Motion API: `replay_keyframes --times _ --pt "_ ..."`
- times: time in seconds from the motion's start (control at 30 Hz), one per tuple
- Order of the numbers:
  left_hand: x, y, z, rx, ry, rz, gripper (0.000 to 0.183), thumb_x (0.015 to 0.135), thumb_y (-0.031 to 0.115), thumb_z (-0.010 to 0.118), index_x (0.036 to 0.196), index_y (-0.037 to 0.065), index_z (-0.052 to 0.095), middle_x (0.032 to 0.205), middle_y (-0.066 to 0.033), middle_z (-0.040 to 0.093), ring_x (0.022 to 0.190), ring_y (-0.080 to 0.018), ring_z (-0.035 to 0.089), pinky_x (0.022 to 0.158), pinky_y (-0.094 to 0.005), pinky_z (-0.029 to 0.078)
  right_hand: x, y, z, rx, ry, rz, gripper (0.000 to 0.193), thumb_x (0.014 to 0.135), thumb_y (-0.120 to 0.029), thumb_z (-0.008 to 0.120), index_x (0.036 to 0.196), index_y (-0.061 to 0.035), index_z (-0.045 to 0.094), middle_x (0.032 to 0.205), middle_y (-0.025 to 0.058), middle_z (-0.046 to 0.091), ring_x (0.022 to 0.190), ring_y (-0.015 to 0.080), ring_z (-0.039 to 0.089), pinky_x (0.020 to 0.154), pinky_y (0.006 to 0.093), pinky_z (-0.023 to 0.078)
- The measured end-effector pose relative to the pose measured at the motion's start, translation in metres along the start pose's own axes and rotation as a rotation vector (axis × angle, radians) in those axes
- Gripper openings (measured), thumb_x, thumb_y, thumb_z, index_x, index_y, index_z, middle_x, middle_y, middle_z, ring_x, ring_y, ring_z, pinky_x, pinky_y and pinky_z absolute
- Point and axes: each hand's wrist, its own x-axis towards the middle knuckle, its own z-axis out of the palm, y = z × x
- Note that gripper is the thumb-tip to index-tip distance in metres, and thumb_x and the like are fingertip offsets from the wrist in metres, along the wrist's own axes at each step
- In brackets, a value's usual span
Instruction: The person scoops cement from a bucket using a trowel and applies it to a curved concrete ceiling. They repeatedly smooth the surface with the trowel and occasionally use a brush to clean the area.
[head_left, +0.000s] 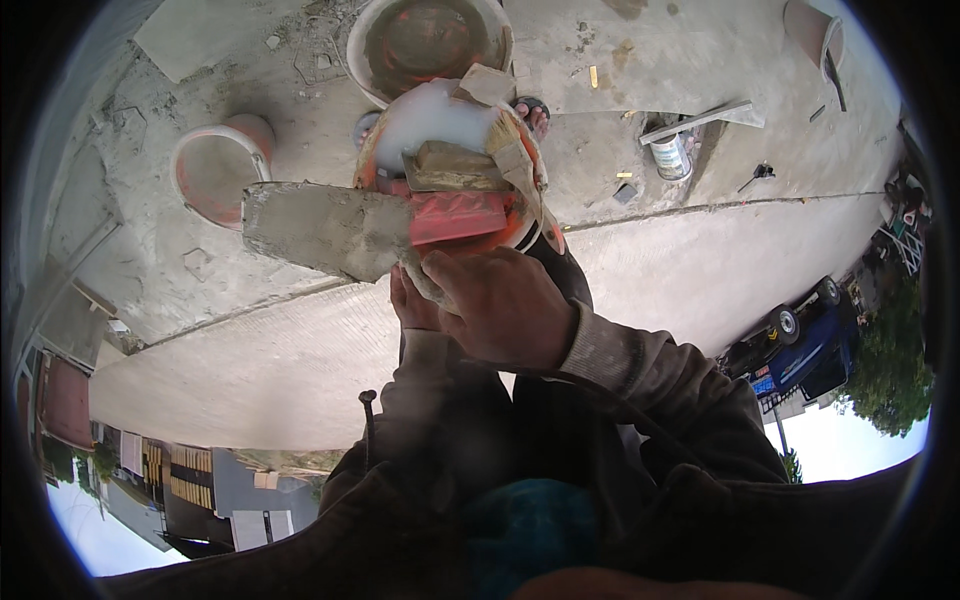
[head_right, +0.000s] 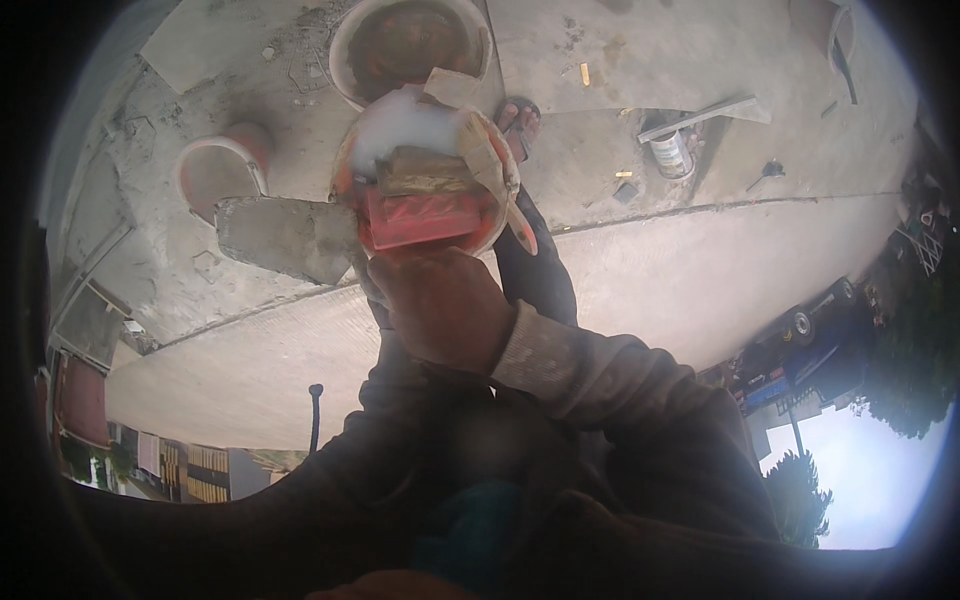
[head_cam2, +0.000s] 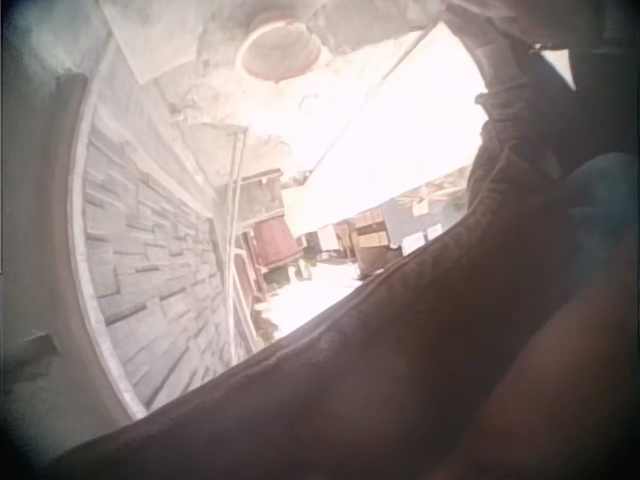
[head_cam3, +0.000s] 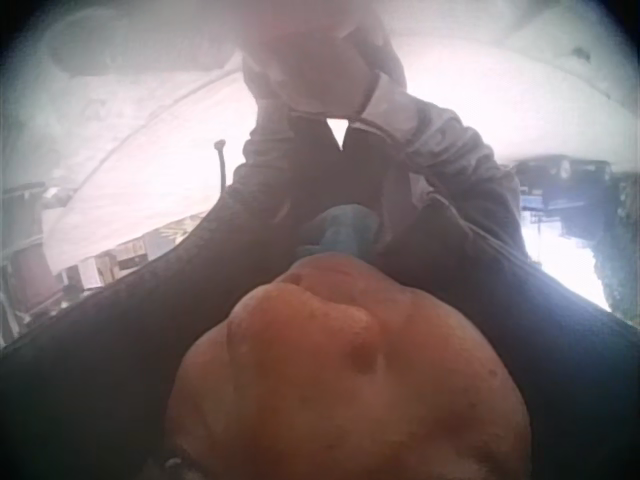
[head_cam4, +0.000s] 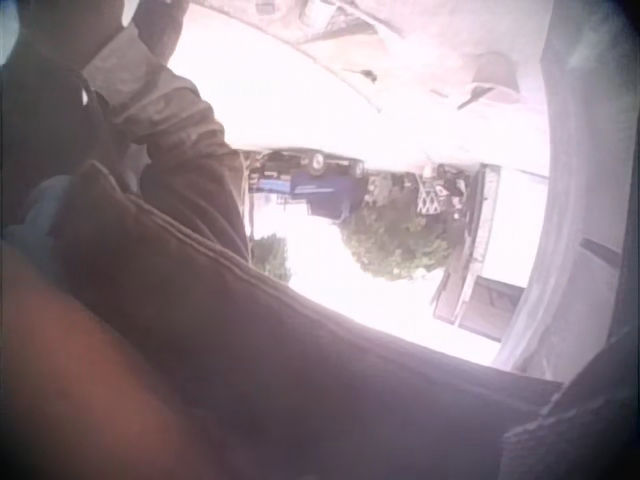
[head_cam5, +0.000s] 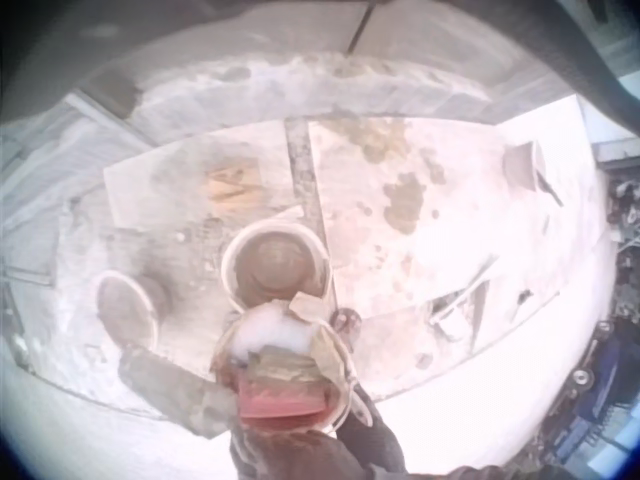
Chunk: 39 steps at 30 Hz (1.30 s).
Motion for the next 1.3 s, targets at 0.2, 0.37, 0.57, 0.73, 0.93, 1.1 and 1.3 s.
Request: replay_keyframes --times 0.2,0.37,0.57,0.73,0.93,1.1,1.3 --pt "0.001 0.01 0.002 0.006 -0.011 0.031 0.039 0.105 0.038 0.051 0.121 0.004 0.058 0.109 -0.0093 0.067 0.097 -0.0204 0.067 0.081 -0.0325 0.058 0.007 -0.006 -0.007 -0.008 0.007 0.011 0.04 0.078 -0.012 0.071 0.113 0.0002 0.055 0.081 0.0162 0.066 0.077 0.0355 0.068 0.068 0.0452 0.054" --pt "-0.003 0.018 0.011 0.139 -0.033 0.125 0.041 0.106 0.037 0.049 0.126 0.002 0.057 0.112 -0.0104 0.067 0.099 -0.0209 0.068 0.082 -0.0317 0.058 0.009 -0.004 -0.006 -0.02 0.045 -0.026 0.039 0.079 -0.013 0.07 0.113 0.002 0.056 0.083 0.0175 0.067 0.077 0.0365 0.068 0.069 0.045 0.055" --pt "0.003 0.005 -0.005 0.142 -0.1 0.14 0.044 0.107 0.035 0.045 0.134 0.0 0.052 0.122 -0.0142 0.063 0.108 -0.0235 0.065 0.09 -0.0342 0.056 0.011 -0.005 -0.007 -0.015 0.025 -0.012 0.04 0.079 -0.012 0.069 0.115 0.0029 0.056 0.083 0.0187 0.068 0.077 0.0367 0.069 0.069 0.0452 0.055" --pt "0.008 -0.011 -0.012 0.108 -0.101 0.121 0.045 0.108 0.033 0.042 0.138 0.0 0.049 0.127 -0.0159 0.061 0.113 -0.0254 0.064 0.094 -0.0361 0.055 0.01 -0.004 -0.008 -0.013 0.026 -0.031 0.041 0.078 -0.011 0.069 0.115 0.0028 0.056 0.083 0.0194 0.068 0.077 0.0371 0.069 0.068 0.0459 0.055" --pt "0.009 -0.016 -0.012 -0.031 -0.088 0.076 0.044 0.107 0.034 0.043 0.137 0.001 0.049 0.125 -0.0152 0.062 0.111 -0.0249 0.064 0.093 -0.0359 0.056 0.006 -0.001 -0.007 -0.022 -0.004 -0.006 0.039 0.078 -0.01 0.069 0.112 0.002 0.055 0.083 0.019 0.067 0.078 0.0373 0.069 0.068 0.046 0.054" --pt "-0.002 -0.013 0.004 0.235 -0.01 0.231 0.037 0.105 0.034 0.05 0.125 0.003 0.055 0.113 -0.0126 0.065 0.104 -0.0228 0.066 0.09 -0.0371 0.057 -0.005 0.0 -0.017 0.027 0.094 -0.052 0.039 0.078 -0.01 0.068 0.113 0.0015 0.055 0.084 0.0185 0.067 0.079 0.0372 0.068 0.069 0.0459 0.055" --pt "-0.031 0.021 0.055 0.081 0.006 -0.03 0.033 0.102 0.037 0.056 0.109 0.005 0.055 0.1 -0.0079 0.065 0.095 -0.0244 0.07 0.087 -0.0381 0.058 -0.05 0.02 -0.046 0.03 0.118 0.094 0.037 0.078 -0.013 0.071 0.11 0.001 0.057 0.083 0.0195 0.066 0.079 0.0387 0.067 0.069 0.0447 0.054"
